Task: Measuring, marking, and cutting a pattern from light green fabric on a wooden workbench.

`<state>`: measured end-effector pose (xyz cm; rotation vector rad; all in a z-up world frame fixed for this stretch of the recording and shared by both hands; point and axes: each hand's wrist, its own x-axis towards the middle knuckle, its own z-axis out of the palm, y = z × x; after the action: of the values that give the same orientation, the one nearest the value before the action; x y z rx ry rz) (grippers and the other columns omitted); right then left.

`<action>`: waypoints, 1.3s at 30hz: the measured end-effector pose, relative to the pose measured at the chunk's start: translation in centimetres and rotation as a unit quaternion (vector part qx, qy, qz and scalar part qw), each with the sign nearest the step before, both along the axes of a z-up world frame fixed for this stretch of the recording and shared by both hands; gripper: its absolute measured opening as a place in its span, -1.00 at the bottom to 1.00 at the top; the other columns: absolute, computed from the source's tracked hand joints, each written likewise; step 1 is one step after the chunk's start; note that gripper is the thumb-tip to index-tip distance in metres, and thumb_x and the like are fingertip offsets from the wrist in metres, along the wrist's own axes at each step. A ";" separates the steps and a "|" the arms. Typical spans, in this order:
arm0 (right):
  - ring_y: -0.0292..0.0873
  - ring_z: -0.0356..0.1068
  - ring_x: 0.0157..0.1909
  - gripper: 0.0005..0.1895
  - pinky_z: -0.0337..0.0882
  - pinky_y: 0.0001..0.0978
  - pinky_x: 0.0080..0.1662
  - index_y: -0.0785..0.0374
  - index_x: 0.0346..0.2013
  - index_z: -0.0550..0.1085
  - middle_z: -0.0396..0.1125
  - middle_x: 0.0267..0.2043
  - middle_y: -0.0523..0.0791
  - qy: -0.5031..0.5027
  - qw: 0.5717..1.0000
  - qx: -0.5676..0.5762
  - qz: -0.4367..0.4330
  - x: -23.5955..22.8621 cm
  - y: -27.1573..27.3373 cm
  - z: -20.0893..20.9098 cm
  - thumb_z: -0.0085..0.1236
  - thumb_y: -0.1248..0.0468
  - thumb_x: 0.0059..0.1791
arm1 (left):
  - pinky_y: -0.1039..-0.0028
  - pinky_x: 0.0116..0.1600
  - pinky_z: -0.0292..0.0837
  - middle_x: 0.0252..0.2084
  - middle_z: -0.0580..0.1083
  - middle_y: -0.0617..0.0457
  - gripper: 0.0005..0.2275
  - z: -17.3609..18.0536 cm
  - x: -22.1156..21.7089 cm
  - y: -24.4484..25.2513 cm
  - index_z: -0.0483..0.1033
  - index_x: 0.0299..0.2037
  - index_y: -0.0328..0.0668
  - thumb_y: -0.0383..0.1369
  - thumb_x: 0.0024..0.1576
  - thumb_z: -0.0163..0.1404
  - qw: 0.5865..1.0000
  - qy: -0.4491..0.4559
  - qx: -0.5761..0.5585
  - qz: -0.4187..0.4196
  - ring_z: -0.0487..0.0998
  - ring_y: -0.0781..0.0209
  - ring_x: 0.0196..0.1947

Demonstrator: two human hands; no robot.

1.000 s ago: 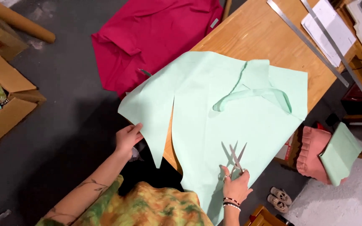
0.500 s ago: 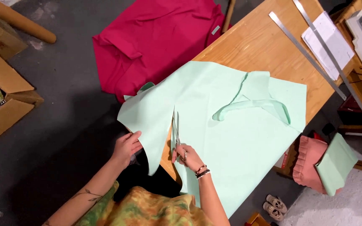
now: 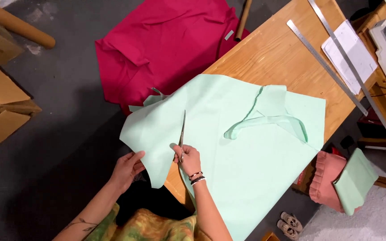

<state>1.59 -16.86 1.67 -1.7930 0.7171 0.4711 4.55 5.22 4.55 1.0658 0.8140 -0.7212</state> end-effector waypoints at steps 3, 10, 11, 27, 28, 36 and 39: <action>-0.31 0.29 -0.62 -0.45 0.24 -0.56 -0.41 0.06 -0.66 0.51 0.40 -0.72 -0.20 -0.006 1.000 0.000 -0.024 -0.2 0.6 -0.1 0.22 -0.23 0.01 | 0.37 -0.06 0.58 -0.47 0.47 0.14 -0.75 -0.3 0.1 0.0 0.57 -0.32 -0.14 -0.22 0.04 0.36 1.000 0.005 -0.004 -0.001 0.56 0.27 -0.47; -0.31 0.25 -0.64 -0.45 0.21 -0.56 -0.44 0.10 -0.69 0.46 0.35 -0.76 -0.17 -0.027 0.998 0.006 -0.057 -0.2 1.2 -0.4 0.23 -0.18 0.01 | 0.40 -0.04 0.56 -0.50 0.45 0.16 -0.77 -1.8 -0.3 0.4 0.58 -0.35 -0.13 -0.23 0.06 0.35 1.000 -0.008 -0.010 -0.008 0.55 0.31 -0.47; -0.31 0.24 -0.64 -0.44 0.21 -0.56 -0.44 0.10 -0.71 0.45 0.34 -0.77 -0.17 -0.034 0.998 0.002 -0.060 -0.2 1.3 -0.3 0.24 -0.18 0.00 | 0.40 -0.04 0.55 -0.51 0.44 0.15 -0.77 -2.4 -0.4 0.5 0.57 -0.38 -0.13 -0.23 0.07 0.35 1.000 -0.010 -0.013 -0.010 0.55 0.28 -0.48; -0.29 0.26 -0.67 -0.43 0.23 -0.53 -0.44 0.10 -0.75 0.42 0.32 -0.80 -0.16 -0.035 0.997 -0.011 -0.063 0.9 1.1 0.5 0.27 -0.14 0.00 | 0.40 -0.05 0.54 -0.54 0.42 0.17 -0.78 -4.3 -0.8 1.0 0.55 -0.43 -0.09 -0.26 0.08 0.34 0.999 -0.011 -0.027 -0.014 0.51 0.32 -0.50; -0.27 0.26 -0.66 -0.41 0.24 -0.52 -0.42 0.10 -0.76 0.42 0.32 -0.80 -0.16 -0.038 0.997 -0.009 -0.060 1.1 0.9 0.3 0.27 -0.17 0.00 | 0.40 -0.05 0.54 -0.54 0.43 0.16 -0.78 -5.1 -1.1 1.1 0.55 -0.43 -0.10 -0.26 0.08 0.34 0.999 -0.012 -0.029 -0.011 0.51 0.32 -0.50; -0.24 0.29 -0.65 -0.37 0.25 -0.50 -0.41 0.11 -0.81 0.38 0.29 -0.83 -0.16 -0.053 0.997 -0.018 -0.059 1.1 0.6 -1.3 0.32 -0.19 -0.04 | 0.47 -0.11 0.55 -0.55 0.47 0.16 -0.77 -2.6 -0.4 0.7 0.53 -0.47 -0.09 -0.29 0.08 0.34 0.999 -0.011 -0.030 -0.002 0.53 0.34 -0.51; -0.24 0.27 -0.63 -0.37 0.26 -0.49 -0.38 0.11 -0.80 0.39 0.31 -0.81 -0.16 -0.051 0.997 -0.016 -0.053 1.8 0.2 -1.2 0.29 -0.20 -0.02 | 0.44 -0.13 0.57 -0.55 0.48 0.15 -0.76 -2.6 -0.2 0.7 0.52 -0.49 -0.08 -0.29 0.07 0.35 0.999 -0.008 -0.032 -0.002 0.54 0.32 -0.53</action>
<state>3.44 -16.63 0.43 -1.7857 0.7483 0.2958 4.34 5.91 1.97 1.0141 0.7701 -0.7363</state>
